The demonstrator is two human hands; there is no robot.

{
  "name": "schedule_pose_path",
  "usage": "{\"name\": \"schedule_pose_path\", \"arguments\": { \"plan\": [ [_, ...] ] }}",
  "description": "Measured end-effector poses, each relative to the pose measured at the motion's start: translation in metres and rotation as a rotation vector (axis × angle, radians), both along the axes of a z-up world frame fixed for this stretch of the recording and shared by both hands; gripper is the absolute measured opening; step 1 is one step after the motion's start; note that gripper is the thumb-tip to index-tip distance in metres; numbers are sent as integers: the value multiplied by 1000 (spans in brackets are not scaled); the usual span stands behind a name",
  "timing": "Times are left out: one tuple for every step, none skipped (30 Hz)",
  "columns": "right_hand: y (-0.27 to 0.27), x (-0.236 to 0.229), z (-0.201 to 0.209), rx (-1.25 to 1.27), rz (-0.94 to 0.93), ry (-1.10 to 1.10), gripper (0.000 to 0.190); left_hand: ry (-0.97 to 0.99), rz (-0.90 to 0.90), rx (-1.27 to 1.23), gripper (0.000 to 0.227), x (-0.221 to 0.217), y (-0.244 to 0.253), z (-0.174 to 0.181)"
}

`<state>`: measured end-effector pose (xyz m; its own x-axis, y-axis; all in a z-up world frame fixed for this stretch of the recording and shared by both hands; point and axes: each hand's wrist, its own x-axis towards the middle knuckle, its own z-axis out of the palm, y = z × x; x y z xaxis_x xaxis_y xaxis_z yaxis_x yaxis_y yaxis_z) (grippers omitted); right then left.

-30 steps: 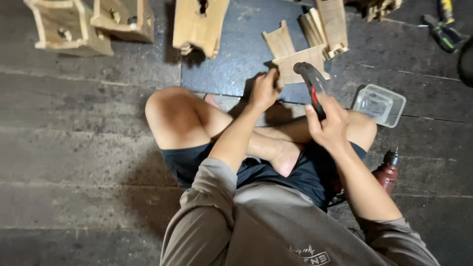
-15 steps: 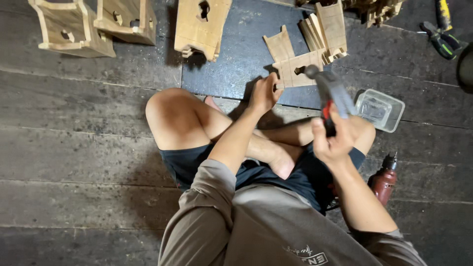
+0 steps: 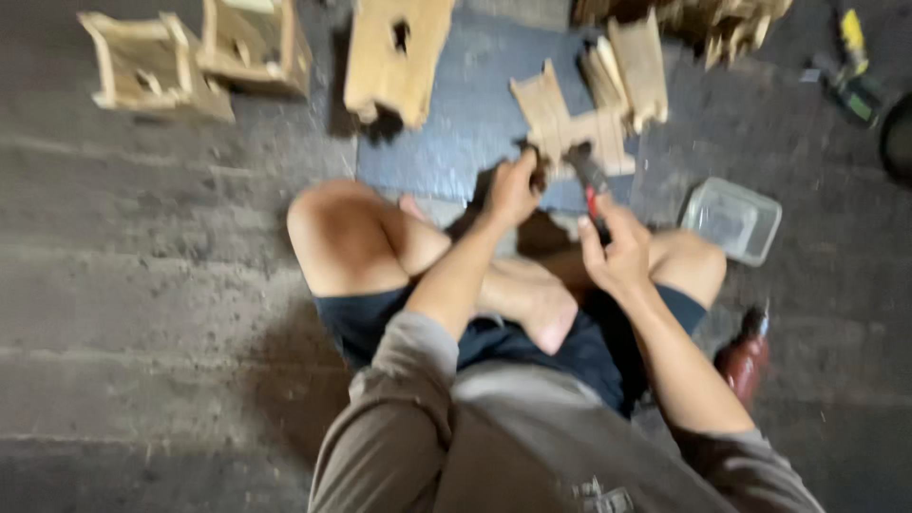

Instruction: The person assembles small wooden structures by hammering nails into pre-cut wooden pieces while sitting on a floor. They align the panels and secure them with a hammer, working through multiple units.

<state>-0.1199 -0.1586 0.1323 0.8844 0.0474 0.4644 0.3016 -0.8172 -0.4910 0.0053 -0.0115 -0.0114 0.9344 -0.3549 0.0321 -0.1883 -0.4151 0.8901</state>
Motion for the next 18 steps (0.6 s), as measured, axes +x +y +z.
{"name": "schedule_pose_path", "arguments": {
  "plan": [
    [0, -7, -7, 1, -4, 22, 35, 22, -4, 1, 26, -8, 2, -8],
    [-1, -5, -14, 0, -12, -62, 30, 16, 8, -19, 28, -3, 3, -12],
    [-2, -3, -18, -3, -20, -146, 24, 11, 21, -39, 32, 0, 4, -14],
    [-2, -3, -16, -5, -27, -162, 24, -5, 13, -40, 32, -1, 2, -11],
    [-2, -3, -13, 29, -24, -4, 26, -38, 20, -24, 25, -3, 1, -6],
    [-2, 6, -10, 64, -10, 144, 27, -81, 36, -6, 19, 4, 1, -2],
    [-5, 12, -8, 64, -8, 119, 27, -107, 38, -7, 19, 16, 0, 5],
    [-5, 3, -7, 86, -39, 80, 30, -71, 47, -50, 23, 8, 2, 6],
    [-5, -7, -7, 107, -71, 41, 33, -34, 56, -93, 26, 0, 4, 6],
    [-11, -3, -15, 110, -75, 41, 33, -33, 52, -91, 26, 5, 2, 6],
    [-17, 0, -22, 23, -65, 18, 35, -55, 39, -54, 21, 9, 0, 6],
    [-20, -5, -30, -63, -60, 3, 38, -69, 20, -15, 17, 5, 0, 5],
    [-11, -19, -25, -60, -70, 11, 38, -61, 10, -12, 17, -17, 7, -4],
    [-10, -9, -16, -10, -85, 42, 33, -86, -11, 42, 14, -7, 5, -5],
    [-8, 1, -5, 41, -99, 72, 30, -112, -30, 97, 13, 3, 3, -5],
    [-20, 4, -8, 50, -75, 52, 30, -133, -6, 108, 13, 10, 7, 3],
    [-32, 10, -15, 46, -140, -28, 30, -103, 36, 62, 12, 19, 12, 8],
    [-47, -11, -24, 31, -237, -70, 31, -35, 46, 8, 11, 2, 8, 4]
  ]
}}
